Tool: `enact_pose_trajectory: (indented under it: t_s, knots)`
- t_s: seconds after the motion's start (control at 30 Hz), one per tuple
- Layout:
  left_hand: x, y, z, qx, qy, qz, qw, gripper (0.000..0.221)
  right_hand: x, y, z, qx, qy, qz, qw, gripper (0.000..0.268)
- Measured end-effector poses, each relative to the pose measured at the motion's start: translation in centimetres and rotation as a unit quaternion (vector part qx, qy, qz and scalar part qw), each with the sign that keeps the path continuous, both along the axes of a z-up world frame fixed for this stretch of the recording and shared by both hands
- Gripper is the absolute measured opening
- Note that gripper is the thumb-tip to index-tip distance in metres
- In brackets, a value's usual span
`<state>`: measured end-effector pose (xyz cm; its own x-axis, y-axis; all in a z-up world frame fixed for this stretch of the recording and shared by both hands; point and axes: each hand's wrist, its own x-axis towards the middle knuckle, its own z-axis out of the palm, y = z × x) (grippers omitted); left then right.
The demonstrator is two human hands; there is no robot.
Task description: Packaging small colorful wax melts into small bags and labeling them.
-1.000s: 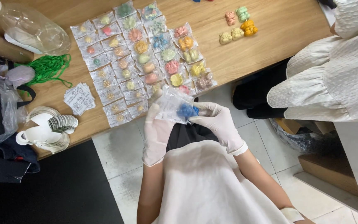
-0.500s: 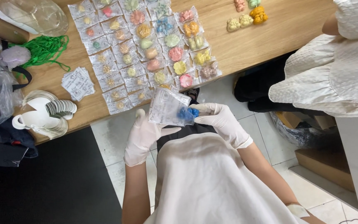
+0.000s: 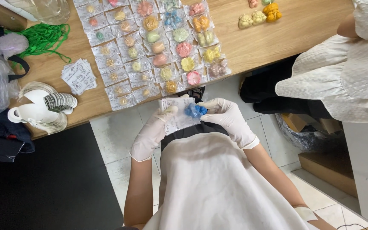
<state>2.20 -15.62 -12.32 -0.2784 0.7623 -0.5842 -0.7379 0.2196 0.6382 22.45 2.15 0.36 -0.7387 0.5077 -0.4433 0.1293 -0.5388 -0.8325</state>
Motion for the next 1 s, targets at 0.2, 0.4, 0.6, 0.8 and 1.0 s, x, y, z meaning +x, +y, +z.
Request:
enact_pose_trajectory:
  t_s: [0.2, 0.4, 0.6, 0.8, 1.0]
  knots:
    - [1.1, 2.3, 9.2, -0.103, -0.011, -0.018, 0.994, 0.056, -0.3, 0.9, 0.0, 0.007, -0.023, 0.032, 0.999, 0.032]
    - [0.9, 2.7, 10.6, -0.198, 0.047, -0.091, 0.975, 0.076, -0.3, 1.2, 1.3, 0.001, -0.069, 0.081, 0.994, 0.034]
    - [2.6, 3.1, 9.1, 0.097, 0.02, -0.054, 0.994, 0.043, -0.8, 0.6, 0.9, 0.026, -0.002, 0.039, 0.999, 0.032]
    - [3.0, 4.2, 13.1, 0.103, 0.005, -0.021, 0.994, 0.033, -0.3, 0.7, -1.6, 0.179, -0.052, -0.012, 0.982, 0.032]
    - [3.8, 4.2, 7.9, 0.013, -0.042, 0.007, 0.999, 0.028, 0.6, 0.9, -2.3, 0.128, -0.004, 0.001, 0.992, 0.015]
